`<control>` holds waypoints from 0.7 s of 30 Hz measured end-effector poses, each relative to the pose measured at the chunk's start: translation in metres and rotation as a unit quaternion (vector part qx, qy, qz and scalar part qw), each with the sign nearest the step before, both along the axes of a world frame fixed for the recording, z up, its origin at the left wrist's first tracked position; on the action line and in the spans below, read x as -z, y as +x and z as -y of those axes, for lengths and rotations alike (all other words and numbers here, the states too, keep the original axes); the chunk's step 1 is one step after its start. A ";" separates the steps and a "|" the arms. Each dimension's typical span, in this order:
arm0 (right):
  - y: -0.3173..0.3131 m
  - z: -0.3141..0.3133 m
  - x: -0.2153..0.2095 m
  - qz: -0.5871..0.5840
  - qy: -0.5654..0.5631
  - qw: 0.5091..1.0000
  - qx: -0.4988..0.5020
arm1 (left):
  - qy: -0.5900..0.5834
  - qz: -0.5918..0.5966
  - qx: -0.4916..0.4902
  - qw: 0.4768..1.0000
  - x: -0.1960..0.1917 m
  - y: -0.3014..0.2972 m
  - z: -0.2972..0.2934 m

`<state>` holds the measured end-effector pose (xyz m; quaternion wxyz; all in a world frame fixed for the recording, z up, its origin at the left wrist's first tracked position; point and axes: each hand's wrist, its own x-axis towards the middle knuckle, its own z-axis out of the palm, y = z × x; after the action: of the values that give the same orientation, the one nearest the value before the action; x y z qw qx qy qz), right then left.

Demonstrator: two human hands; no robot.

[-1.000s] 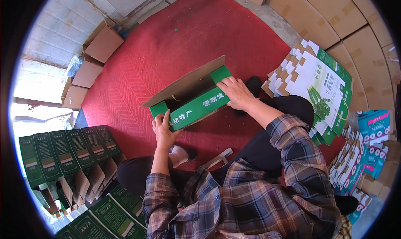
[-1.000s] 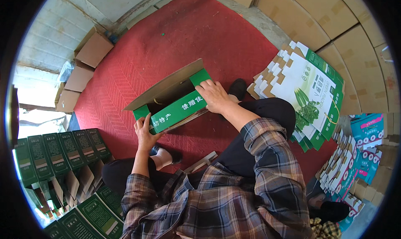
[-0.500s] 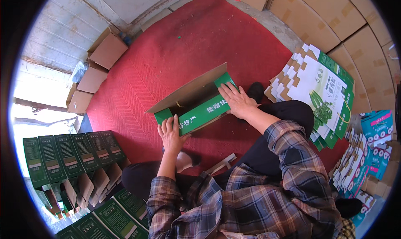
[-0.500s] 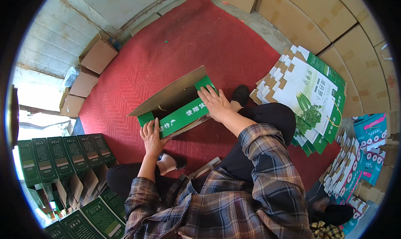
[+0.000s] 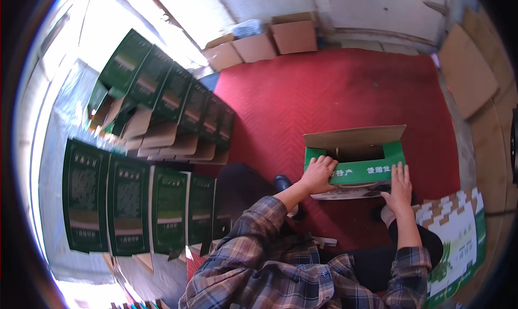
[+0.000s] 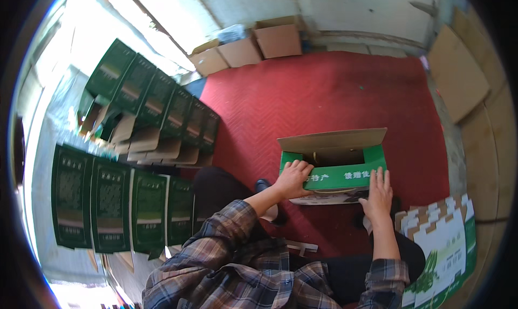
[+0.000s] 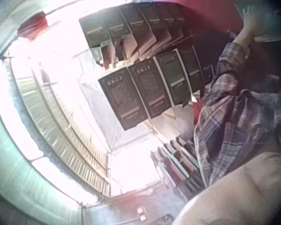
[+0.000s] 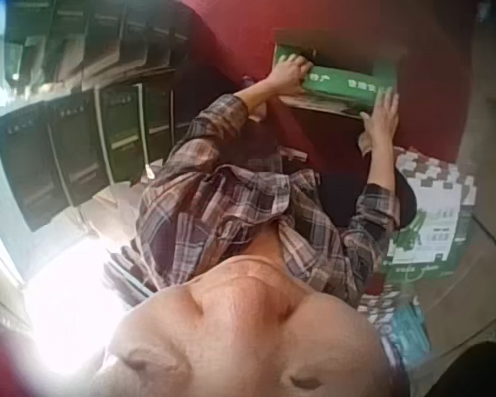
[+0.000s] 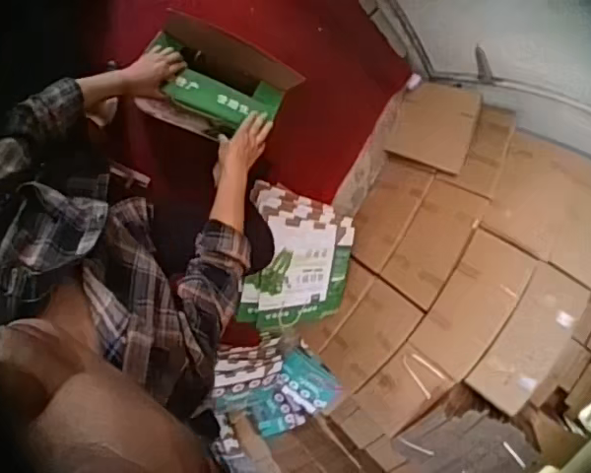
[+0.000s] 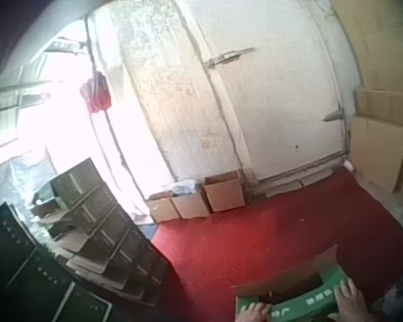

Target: The person repeatedly takes flat cardboard box blanks, unfolds and folds their bottom and side flaps by hand to construct boxes, and places each assembled box onto a stack.

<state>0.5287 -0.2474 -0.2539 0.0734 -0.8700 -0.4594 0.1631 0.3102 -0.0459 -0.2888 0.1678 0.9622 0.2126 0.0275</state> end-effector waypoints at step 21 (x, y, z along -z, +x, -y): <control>-0.010 -0.062 -0.041 -0.161 0.115 0.979 -0.041 | -0.595 0.413 -0.475 0.500 -0.068 -0.083 -0.210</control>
<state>0.5185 -0.1854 -0.2132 0.2389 -0.7986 -0.4926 0.2500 0.2272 0.1643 -0.2205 0.7311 0.2690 0.5100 0.3647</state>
